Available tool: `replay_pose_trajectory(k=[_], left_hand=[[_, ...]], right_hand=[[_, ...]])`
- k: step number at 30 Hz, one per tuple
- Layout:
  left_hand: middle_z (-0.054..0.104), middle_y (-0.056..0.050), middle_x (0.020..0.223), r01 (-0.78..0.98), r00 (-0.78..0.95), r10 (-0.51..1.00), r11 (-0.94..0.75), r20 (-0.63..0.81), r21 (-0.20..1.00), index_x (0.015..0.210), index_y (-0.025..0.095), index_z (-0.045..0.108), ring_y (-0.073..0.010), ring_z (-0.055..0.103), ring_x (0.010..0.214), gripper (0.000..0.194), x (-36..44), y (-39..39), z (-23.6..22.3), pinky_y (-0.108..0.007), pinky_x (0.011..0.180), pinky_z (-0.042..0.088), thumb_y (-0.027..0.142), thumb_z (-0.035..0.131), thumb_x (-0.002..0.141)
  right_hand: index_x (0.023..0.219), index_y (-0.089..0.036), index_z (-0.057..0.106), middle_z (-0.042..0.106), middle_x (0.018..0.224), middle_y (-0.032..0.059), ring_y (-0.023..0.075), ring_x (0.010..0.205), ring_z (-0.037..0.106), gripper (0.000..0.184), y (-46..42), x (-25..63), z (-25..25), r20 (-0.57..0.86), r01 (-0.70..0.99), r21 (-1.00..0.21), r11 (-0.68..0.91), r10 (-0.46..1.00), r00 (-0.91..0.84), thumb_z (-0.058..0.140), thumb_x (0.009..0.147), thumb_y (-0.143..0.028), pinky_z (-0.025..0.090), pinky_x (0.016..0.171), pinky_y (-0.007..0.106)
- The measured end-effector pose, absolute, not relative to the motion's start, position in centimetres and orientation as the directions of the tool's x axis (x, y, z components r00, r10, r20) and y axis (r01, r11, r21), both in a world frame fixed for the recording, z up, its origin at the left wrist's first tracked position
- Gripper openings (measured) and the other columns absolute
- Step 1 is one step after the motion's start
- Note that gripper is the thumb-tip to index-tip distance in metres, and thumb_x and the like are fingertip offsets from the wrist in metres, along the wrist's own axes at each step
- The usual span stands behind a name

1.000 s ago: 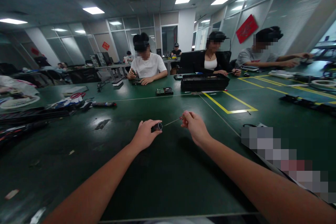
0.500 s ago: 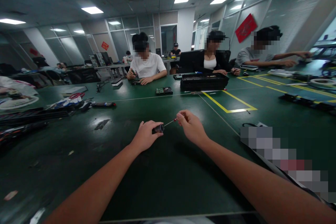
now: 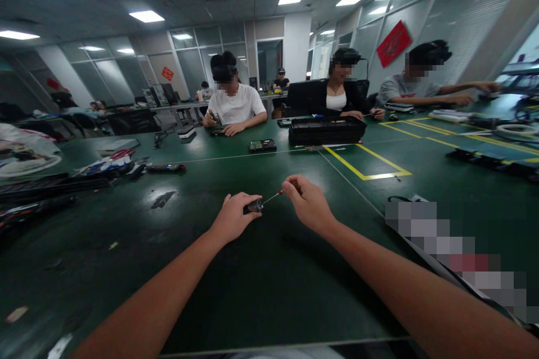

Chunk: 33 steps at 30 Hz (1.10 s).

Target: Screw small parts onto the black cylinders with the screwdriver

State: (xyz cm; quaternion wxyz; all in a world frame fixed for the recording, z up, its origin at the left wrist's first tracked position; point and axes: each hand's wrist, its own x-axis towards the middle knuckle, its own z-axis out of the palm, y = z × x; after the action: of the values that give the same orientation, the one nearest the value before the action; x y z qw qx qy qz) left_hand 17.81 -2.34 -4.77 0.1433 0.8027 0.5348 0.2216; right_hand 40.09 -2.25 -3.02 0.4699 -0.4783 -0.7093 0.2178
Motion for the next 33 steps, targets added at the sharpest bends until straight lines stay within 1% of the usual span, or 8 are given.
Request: replay_pose_trajectory(k=[9, 13, 16, 21, 24, 28, 30, 33], left_hand=[[0.062, -0.005, 0.115, 0.783, 0.313, 0.917, -0.396, 0.246, 0.479, 0.126, 0.028, 0.061, -0.0243, 0.055, 0.109, 0.041, 17.6, -2.1, -5.1, -0.048, 0.104, 0.036, 0.031, 0.066, 0.085], [0.063, -0.006, 0.112, 0.743, 0.235, 0.924, -0.371, 0.302, 0.557, 0.12, 0.023, 0.063, -0.0223, 0.058, 0.102, 0.037, 17.6, -2.0, -5.1, -0.037, 0.091, 0.046, 0.032, 0.066, 0.084], [0.063, -0.006, 0.115, 0.708, 0.154, 0.924, -0.35, 0.35, 0.614, 0.117, 0.021, 0.062, -0.021, 0.059, 0.102, 0.033, 17.5, -1.8, -5.0, -0.034, 0.09, 0.047, 0.031, 0.065, 0.085], [0.058, -0.009, 0.128, 0.714, 0.14, 0.955, -0.28, 0.262, 0.641, 0.138, 0.022, 0.046, -0.023, 0.056, 0.115, 0.048, 17.3, -2.1, -4.7, -0.039, 0.099, 0.044, 0.029, 0.053, 0.092], [0.056, -0.011, 0.132, 0.754, 0.189, 0.961, -0.275, 0.204, 0.597, 0.139, 0.021, 0.044, -0.025, 0.055, 0.117, 0.049, 17.6, -2.6, -4.4, -0.039, 0.097, 0.045, 0.034, 0.052, 0.092], [0.066, -0.008, 0.11, 0.865, 0.223, 0.97, -0.24, 0.091, 0.441, 0.122, 0.027, 0.059, -0.0285, 0.063, 0.096, 0.048, 18.8, -2.9, -4.2, -0.038, 0.078, 0.049, 0.053, 0.062, 0.082], [0.068, -0.004, 0.103, 0.884, 0.286, 0.957, -0.286, 0.055, 0.371, 0.114, 0.031, 0.064, -0.028, 0.064, 0.093, 0.037, 19.6, -2.9, -4.3, -0.037, 0.074, 0.048, 0.051, 0.062, 0.083], [0.068, -0.003, 0.11, 0.881, 0.348, 0.936, -0.347, 0.054, 0.322, 0.115, 0.033, 0.064, -0.0285, 0.062, 0.1, 0.034, 20.8, -2.6, -4.5, -0.037, 0.077, 0.047, 0.046, 0.062, 0.084]], right_hand=[[0.09, -0.021, 0.062, 0.065, 0.073, 0.0022, 0.0176, 0.064, 0.058, 0.026, -2.3, 40.1, -2.6, 0.483, 0.57, -0.695, 0.438, 0.872, -0.081, 0.046, 0.095, -0.04, 0.039, 0.058, 0.03], [0.093, -0.021, 0.061, 0.066, 0.076, 0.0034, 0.0181, 0.066, 0.059, 0.025, -2.4, 40.2, -2.5, 0.5, 0.539, -0.727, 0.426, 0.866, -0.01, 0.045, 0.095, -0.041, 0.042, 0.06, 0.031], [0.098, -0.021, 0.058, 0.067, 0.083, 0.0053, 0.0198, 0.073, 0.062, 0.022, -2.4, 40.2, -2.5, 0.52, 0.49, -0.752, 0.44, 0.854, 0.031, 0.046, 0.095, -0.039, 0.045, 0.065, 0.032], [0.103, -0.02, 0.056, 0.068, 0.086, 0.0062, 0.0208, 0.078, 0.064, 0.021, -2.5, 40.2, -2.5, 0.529, 0.437, -0.78, 0.448, 0.845, 0.078, 0.05, 0.092, -0.036, 0.048, 0.07, 0.035], [0.103, -0.02, 0.058, 0.068, 0.086, 0.0067, 0.021, 0.077, 0.064, 0.023, -2.6, 40.2, -2.4, 0.551, 0.448, -0.766, 0.461, 0.83, 0.087, 0.051, 0.092, -0.038, 0.048, 0.069, 0.034], [0.103, -0.02, 0.059, 0.069, 0.087, 0.0073, 0.0215, 0.078, 0.064, 0.024, -2.5, 40.3, -2.3, 0.566, 0.465, -0.751, 0.47, 0.82, 0.085, 0.05, 0.092, -0.039, 0.048, 0.068, 0.034], [0.102, -0.02, 0.059, 0.069, 0.087, 0.007, 0.021, 0.078, 0.064, 0.023, -2.3, 40.3, -2.4, 0.575, 0.468, -0.744, 0.477, 0.813, 0.086, 0.05, 0.093, -0.038, 0.048, 0.068, 0.034], [0.101, -0.02, 0.059, 0.068, 0.088, 0.007, 0.0208, 0.078, 0.064, 0.021, -2.2, 40.4, -2.5, 0.577, 0.464, -0.745, 0.48, 0.812, 0.085, 0.05, 0.093, -0.037, 0.048, 0.07, 0.034]])
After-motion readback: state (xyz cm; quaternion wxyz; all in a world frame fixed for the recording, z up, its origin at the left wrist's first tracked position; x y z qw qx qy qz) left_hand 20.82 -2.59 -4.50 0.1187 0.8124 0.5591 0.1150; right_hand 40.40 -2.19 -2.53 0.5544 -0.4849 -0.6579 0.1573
